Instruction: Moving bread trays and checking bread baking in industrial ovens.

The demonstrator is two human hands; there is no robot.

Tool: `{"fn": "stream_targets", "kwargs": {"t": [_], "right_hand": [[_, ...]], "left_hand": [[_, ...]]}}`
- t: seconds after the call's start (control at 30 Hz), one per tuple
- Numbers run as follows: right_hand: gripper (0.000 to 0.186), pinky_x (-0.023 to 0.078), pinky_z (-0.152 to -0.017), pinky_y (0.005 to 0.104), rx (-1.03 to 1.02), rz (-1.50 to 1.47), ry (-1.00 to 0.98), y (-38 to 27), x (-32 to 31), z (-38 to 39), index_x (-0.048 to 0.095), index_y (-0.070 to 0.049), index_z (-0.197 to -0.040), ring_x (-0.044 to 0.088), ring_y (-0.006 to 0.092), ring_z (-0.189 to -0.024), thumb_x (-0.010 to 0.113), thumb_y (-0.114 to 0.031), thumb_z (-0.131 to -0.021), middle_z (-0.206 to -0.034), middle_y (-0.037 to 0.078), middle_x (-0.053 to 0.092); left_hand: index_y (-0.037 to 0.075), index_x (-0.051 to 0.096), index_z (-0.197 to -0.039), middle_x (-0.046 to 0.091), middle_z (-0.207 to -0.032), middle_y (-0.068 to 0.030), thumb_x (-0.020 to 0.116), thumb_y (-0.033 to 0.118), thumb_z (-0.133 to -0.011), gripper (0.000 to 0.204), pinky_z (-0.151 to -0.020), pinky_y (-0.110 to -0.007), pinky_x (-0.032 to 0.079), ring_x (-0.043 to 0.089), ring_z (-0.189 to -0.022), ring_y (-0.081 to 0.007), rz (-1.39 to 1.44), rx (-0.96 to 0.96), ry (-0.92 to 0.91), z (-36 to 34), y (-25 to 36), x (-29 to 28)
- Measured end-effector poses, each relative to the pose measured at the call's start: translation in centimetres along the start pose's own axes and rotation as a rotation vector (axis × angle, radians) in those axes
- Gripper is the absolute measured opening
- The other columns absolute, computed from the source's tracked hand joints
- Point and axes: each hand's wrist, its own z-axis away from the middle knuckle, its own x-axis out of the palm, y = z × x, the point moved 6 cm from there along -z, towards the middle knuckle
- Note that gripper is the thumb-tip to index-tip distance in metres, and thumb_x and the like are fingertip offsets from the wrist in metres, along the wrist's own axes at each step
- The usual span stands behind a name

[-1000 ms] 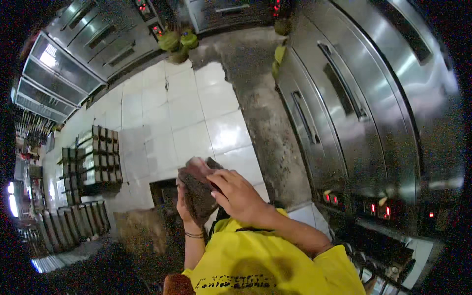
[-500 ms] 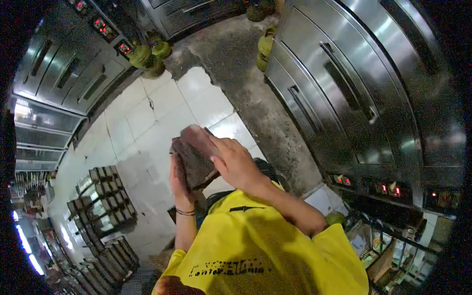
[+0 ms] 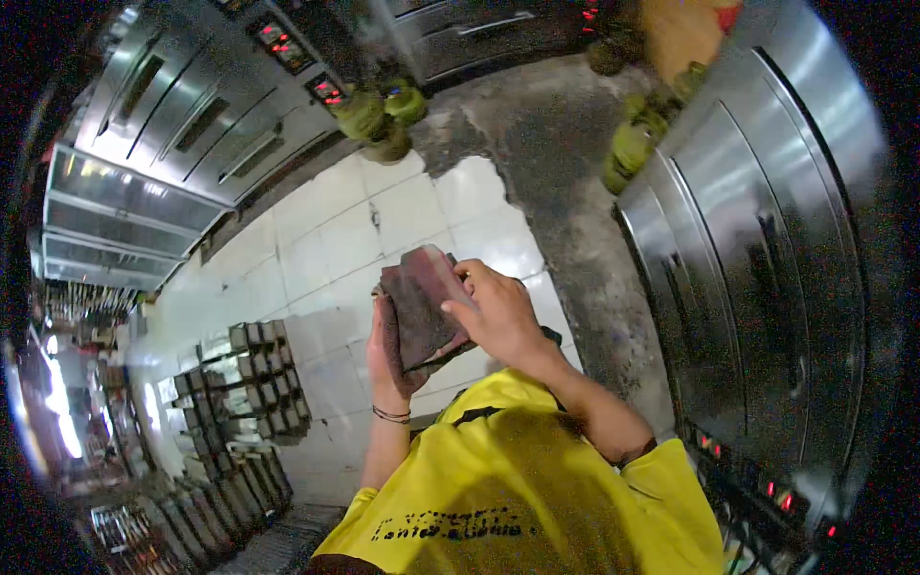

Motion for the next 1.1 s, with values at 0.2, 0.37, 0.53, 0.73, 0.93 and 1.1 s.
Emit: {"fn": "stream_targets", "kwargs": {"t": [0.2,0.37,0.53,0.73,0.93,1.1], "right_hand": [[0.033,0.045,-0.068,0.031,-0.131,-0.085,-0.113,0.1,0.3,-3.4,0.057,-0.002,-0.113,0.056,0.0189,-0.073,0.067,-0.009,-0.082,-0.088,0.006,0.063],[0.031,0.047,-0.075,0.0295,0.059,-0.582,-0.359,1.6,-0.9,-5.8,0.056,-0.001,-0.118,0.059,0.0188,-0.082,0.059,-0.008,-0.088,-0.097,0.008,0.065],[0.036,0.048,-0.088,0.0331,0.276,-1.564,-0.61,1.3,-1.6,-9.1,0.054,0.002,-0.127,0.061,0.0223,-0.099,0.047,-0.011,-0.094,-0.116,0.014,0.063],[0.044,0.04,-0.107,0.0438,0.424,-1.929,-0.649,2.0,1.3,-11.7,0.051,-0.002,-0.134,0.054,0.0292,-0.123,0.037,-0.024,-0.099,-0.135,0.017,0.056],[0.042,0.037,-0.109,0.0474,0.639,-1.795,-0.738,2.3,4.8,-12.6,0.051,-0.009,-0.136,0.053,0.0278,-0.125,0.039,-0.027,-0.1,-0.135,0.014,0.056],[0.045,0.038,-0.108,0.0493,0.35,-1.666,-0.664,4.4,1.9,-16.7,0.052,-0.01,-0.135,0.052,0.0271,-0.126,0.044,-0.035,-0.098,-0.137,0.013,0.054]], "left_hand": [[0.01,0.04,-0.143,0.057,-0.134,-0.0088,0.052,0.03,-0.1,0.048,-0.092,-0.035,0.051,0.061,-0.112,-0.0234,-0.215,0.22,0.051,-1.5,0.4,-2.4],[0.004,0.039,-0.141,0.057,-0.131,-0.0105,0.052,0.032,-0.101,0.051,-0.09,-0.031,0.049,0.058,-0.11,-0.0199,-0.79,0.746,0.262,-1.9,1.6,-3.7],[0.004,0.044,-0.138,0.058,-0.127,-0.0148,0.063,0.042,-0.09,0.064,-0.086,-0.032,0.048,0.059,-0.102,-0.0209,-0.189,0.777,0.184,-0.5,5.1,2.8],[0.004,0.052,-0.128,0.059,-0.123,-0.0065,0.038,0.037,-0.105,0.042,-0.091,-0.027,0.044,0.056,-0.104,-0.0145,-0.43,0.918,0.438,-0.9,7.5,3.1],[0.007,0.058,-0.119,0.06,-0.119,-0.0049,0.039,0.039,-0.104,0.041,-0.091,-0.028,0.043,0.055,-0.102,-0.0148,-0.001,0.971,0.387,0.2,7.2,-2.3],[0.008,0.058,-0.123,0.061,-0.122,-0.0045,0.044,0.038,-0.103,0.039,-0.097,-0.032,0.043,0.056,-0.106,-0.0158,0.296,1.059,0.241,0.2,5.5,-10.1]]}}
